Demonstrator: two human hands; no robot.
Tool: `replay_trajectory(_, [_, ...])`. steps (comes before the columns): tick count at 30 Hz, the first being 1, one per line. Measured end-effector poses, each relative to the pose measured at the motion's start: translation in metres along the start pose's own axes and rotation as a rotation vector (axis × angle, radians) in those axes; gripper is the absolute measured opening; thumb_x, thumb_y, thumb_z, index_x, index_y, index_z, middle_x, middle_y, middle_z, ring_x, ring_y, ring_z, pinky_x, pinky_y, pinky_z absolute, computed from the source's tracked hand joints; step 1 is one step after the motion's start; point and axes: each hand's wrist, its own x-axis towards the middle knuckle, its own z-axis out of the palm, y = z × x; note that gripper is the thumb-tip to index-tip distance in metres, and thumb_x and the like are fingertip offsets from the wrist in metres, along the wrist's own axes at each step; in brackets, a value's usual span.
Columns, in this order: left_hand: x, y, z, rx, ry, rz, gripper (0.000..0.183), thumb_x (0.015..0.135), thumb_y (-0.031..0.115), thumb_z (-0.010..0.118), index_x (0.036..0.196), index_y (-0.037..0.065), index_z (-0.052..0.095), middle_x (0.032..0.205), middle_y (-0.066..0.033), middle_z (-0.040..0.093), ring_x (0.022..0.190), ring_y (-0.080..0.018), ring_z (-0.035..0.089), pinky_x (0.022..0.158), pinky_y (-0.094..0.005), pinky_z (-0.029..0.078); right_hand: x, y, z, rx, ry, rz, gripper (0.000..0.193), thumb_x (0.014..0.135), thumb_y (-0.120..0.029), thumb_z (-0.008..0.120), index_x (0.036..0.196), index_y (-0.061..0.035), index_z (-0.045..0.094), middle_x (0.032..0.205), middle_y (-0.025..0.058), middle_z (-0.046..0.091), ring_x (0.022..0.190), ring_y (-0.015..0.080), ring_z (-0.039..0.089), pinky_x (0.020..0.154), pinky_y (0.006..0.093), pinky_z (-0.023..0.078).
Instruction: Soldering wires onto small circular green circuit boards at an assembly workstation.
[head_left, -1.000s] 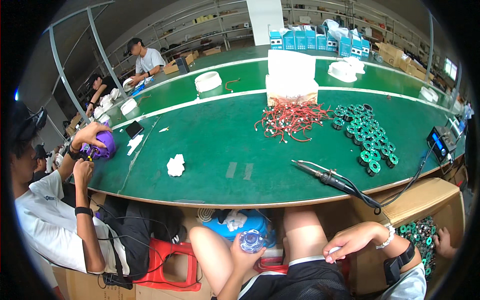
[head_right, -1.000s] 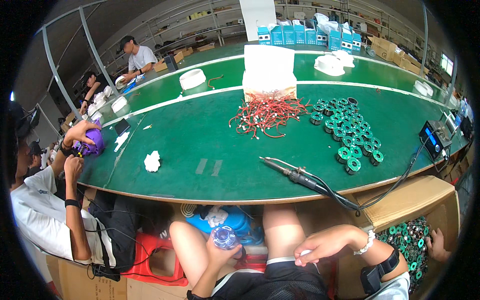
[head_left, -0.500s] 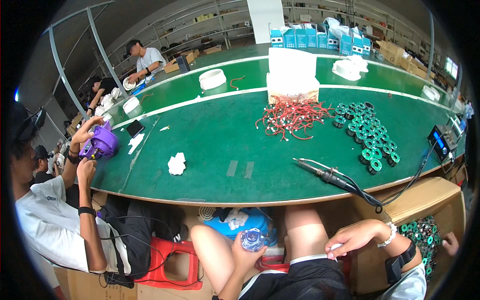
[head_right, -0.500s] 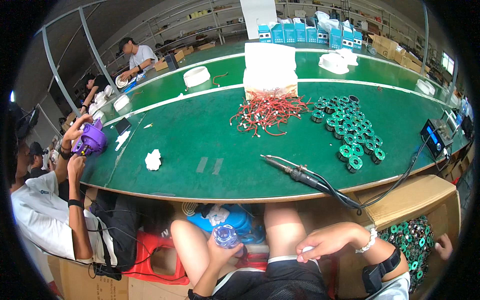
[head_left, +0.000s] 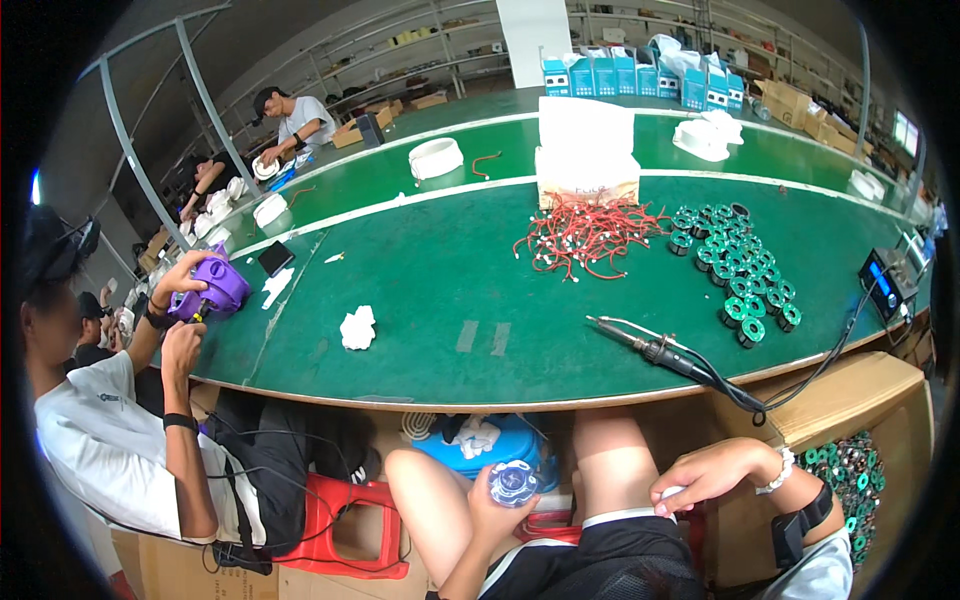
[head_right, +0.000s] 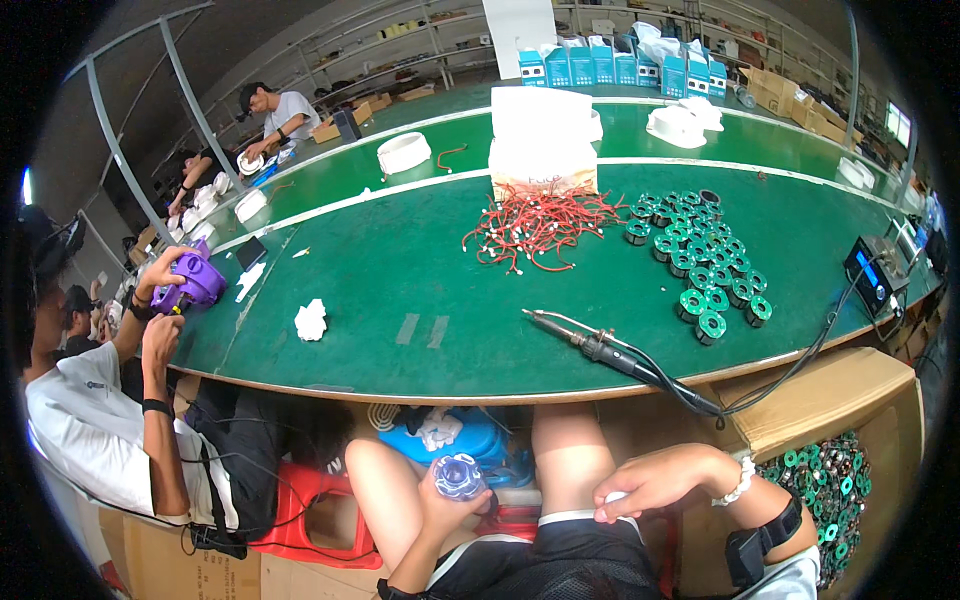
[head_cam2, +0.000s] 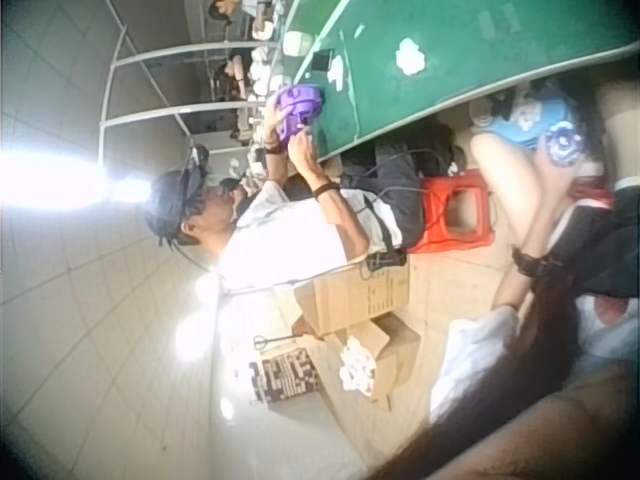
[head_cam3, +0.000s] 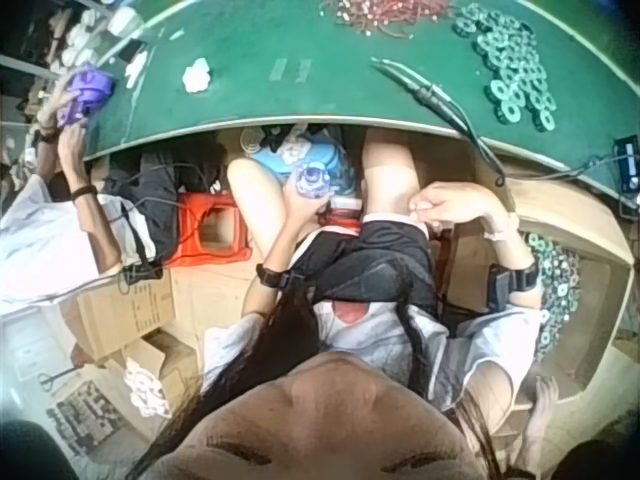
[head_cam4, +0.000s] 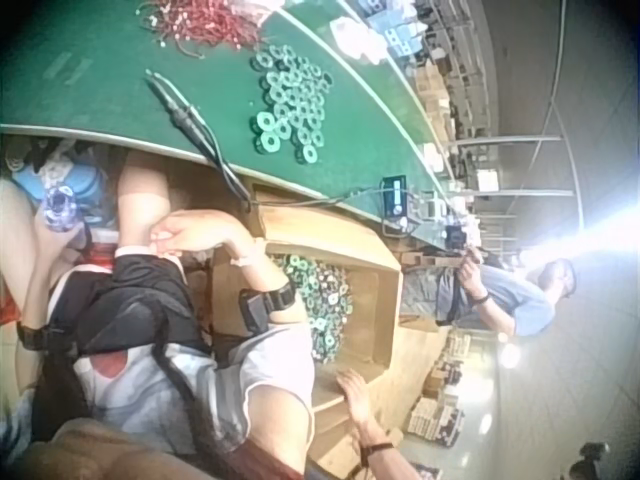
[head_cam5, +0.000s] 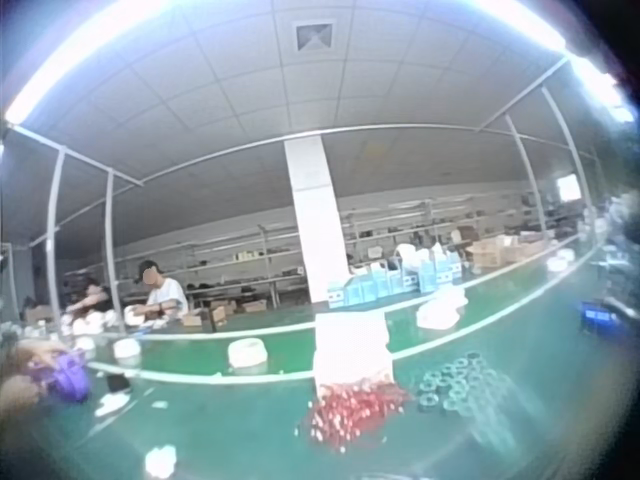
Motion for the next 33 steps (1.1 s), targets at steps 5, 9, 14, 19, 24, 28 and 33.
replay_trajectory(5, [0.003, 0.047, -0.014, -0.074, -0.049, -0.032, 0.054, 0.051, 0.015, 0.084, 0.093, 0.002, 0.053, 0.087, -0.0069, 0.061, 0.081, -0.0141, 0.059, 0.073, -0.0275, 0.049, 0.003, -0.008, -0.002, -0.018, -0.018, 0.025, 0.043, 0.093, -0.041, 0.038, 0.090, -0.0029, 0.058, 0.063, 0.0023, 0.048, 0.062, 0.0128, 0.047, 0.061, 0.0282, 0.041])
replay_trajectory(9, [0.015, 0.124, -0.036, 0.039, -0.106, 0.233, 0.050, 0.054, 0.014, 0.082, 0.092, -0.001, 0.053, 0.088, -0.0112, 0.060, 0.085, -0.0188, 0.060, 0.075, -0.0300, 0.049, 0.002, -0.007, 0.001, 0.060, -0.003, -0.017, 0.044, 0.095, -0.040, 0.036, 0.090, -0.0022, 0.057, 0.063, 0.0011, 0.047, 0.061, 0.0118, 0.045, 0.061, 0.0269, 0.040])
replay_trajectory(14, [0.022, 0.209, -0.058, -0.004, -0.278, 0.581, 0.047, 0.059, 0.015, 0.080, 0.095, -0.001, 0.054, 0.093, -0.0143, 0.059, 0.087, -0.0295, 0.061, 0.078, -0.0368, 0.049, -0.001, -0.005, 0.001, 0.233, 0.053, -0.039, 0.048, 0.096, -0.039, 0.031, 0.084, -0.0017, 0.058, 0.062, -0.0005, 0.044, 0.060, 0.0103, 0.041, 0.062, 0.0258, 0.038])
replay_trajectory(19, [0.006, 0.254, -0.072, -0.053, -0.331, 0.688, 0.034, 0.069, -0.001, 0.063, 0.102, -0.001, 0.054, 0.104, -0.0197, 0.058, 0.097, -0.0331, 0.058, 0.082, -0.0382, 0.047, 0.001, -0.005, 0.002, 0.194, 0.085, -0.043, 0.050, 0.097, -0.039, 0.029, 0.080, -0.0011, 0.057, 0.061, -0.0004, 0.043, 0.060, 0.0106, 0.041, 0.061, 0.0264, 0.037])
replay_trajectory(24, [0.004, 0.254, -0.068, -0.092, -0.286, 0.827, 0.033, 0.069, 0.000, 0.064, 0.101, -0.001, 0.053, 0.102, -0.0205, 0.058, 0.098, -0.0362, 0.057, 0.083, -0.0413, 0.047, 0.003, -0.001, 0.002, 0.172, 0.071, -0.070, 0.050, 0.097, -0.038, 0.028, 0.081, -0.0008, 0.056, 0.061, -0.0001, 0.043, 0.060, 0.0110, 0.041, 0.060, 0.0267, 0.037])
replay_trajectory(28, [0.012, 0.247, -0.074, -0.007, -0.313, 0.933, 0.033, 0.065, -0.001, 0.067, 0.095, -0.002, 0.054, 0.100, -0.0209, 0.058, 0.095, -0.0382, 0.058, 0.081, -0.0446, 0.047, 0.002, -0.002, 0.001, 0.153, 0.092, -0.031, 0.048, 0.097, -0.036, 0.029, 0.081, -0.0003, 0.057, 0.061, 0.0004, 0.044, 0.060, 0.0112, 0.041, 0.061, 0.0267, 0.038])
replay_trajectory(33, [0.022, 0.265, -0.092, 0.033, -0.062, 1.161, 0.035, 0.059, 0.000, 0.073, 0.088, -0.004, 0.054, 0.097, -0.0210, 0.058, 0.086, -0.0407, 0.060, 0.075, -0.0498, 0.049, 0.001, -0.006, 0.000, 0.119, 0.110, -0.042, 0.046, 0.097, -0.034, 0.031, 0.083, 0.0001, 0.059, 0.062, 0.0010, 0.046, 0.061, 0.0116, 0.042, 0.062, 0.0272, 0.038])
